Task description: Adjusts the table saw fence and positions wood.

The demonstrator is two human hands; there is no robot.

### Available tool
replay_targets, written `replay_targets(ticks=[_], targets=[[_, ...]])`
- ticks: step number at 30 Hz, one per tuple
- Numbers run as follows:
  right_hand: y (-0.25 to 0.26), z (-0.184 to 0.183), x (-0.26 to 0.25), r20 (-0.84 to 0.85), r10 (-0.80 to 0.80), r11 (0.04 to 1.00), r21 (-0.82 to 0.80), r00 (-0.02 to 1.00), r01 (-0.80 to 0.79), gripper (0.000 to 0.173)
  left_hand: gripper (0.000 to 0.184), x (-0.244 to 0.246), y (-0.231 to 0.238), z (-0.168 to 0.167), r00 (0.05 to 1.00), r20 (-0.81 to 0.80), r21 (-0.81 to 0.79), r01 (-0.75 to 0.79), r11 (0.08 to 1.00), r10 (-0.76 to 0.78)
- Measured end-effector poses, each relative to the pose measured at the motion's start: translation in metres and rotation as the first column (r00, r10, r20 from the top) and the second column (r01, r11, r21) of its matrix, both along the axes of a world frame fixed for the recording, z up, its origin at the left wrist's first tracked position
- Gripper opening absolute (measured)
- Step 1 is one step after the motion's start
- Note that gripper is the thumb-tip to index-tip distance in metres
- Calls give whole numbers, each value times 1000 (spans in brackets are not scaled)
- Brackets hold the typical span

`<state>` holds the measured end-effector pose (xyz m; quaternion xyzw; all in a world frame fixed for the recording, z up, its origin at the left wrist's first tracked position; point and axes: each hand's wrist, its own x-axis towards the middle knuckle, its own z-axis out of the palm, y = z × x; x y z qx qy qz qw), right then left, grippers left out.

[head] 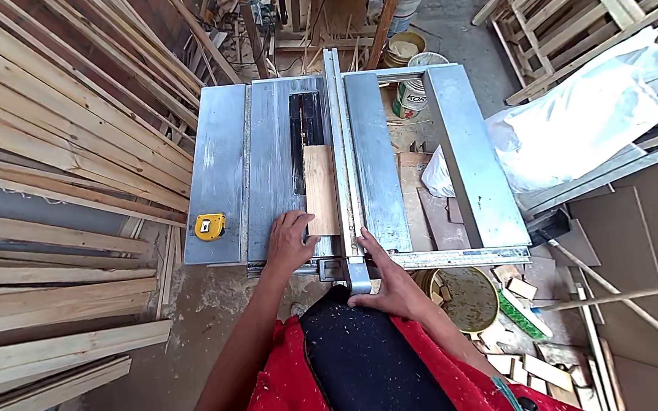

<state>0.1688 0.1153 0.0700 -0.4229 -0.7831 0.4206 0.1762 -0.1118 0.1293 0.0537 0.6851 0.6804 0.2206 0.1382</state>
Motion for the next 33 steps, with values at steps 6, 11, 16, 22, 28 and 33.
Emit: replay_targets(ticks=[6,11,16,22,28,33], targets=[[-1,-2,-1,100,52,995,75,994,-59,124,42,6,13,-1,993,7,16,-115,993,115],[-6,-1,-22,390,89,930,296,916,-216,100,43,3,8,-17,996,12,116,-88,989,88],[-13,-15,-26,458,-23,860,462,889,-216,94,42,3,7,-23,996,-7,150,-81,985,84],[-13,-21,-19,444,-31,830,511,895,-224,94,41,6,7,-21,997,-4,160,-79,984,80],[6,0,-5,366,-11,836,514,930,-192,96,32,10,32,-5,969,114,87,-230,969,220],[69,42,-19,243,-43,828,552,969,-101,64,32,18,72,10,882,109,-34,-457,889,458]])
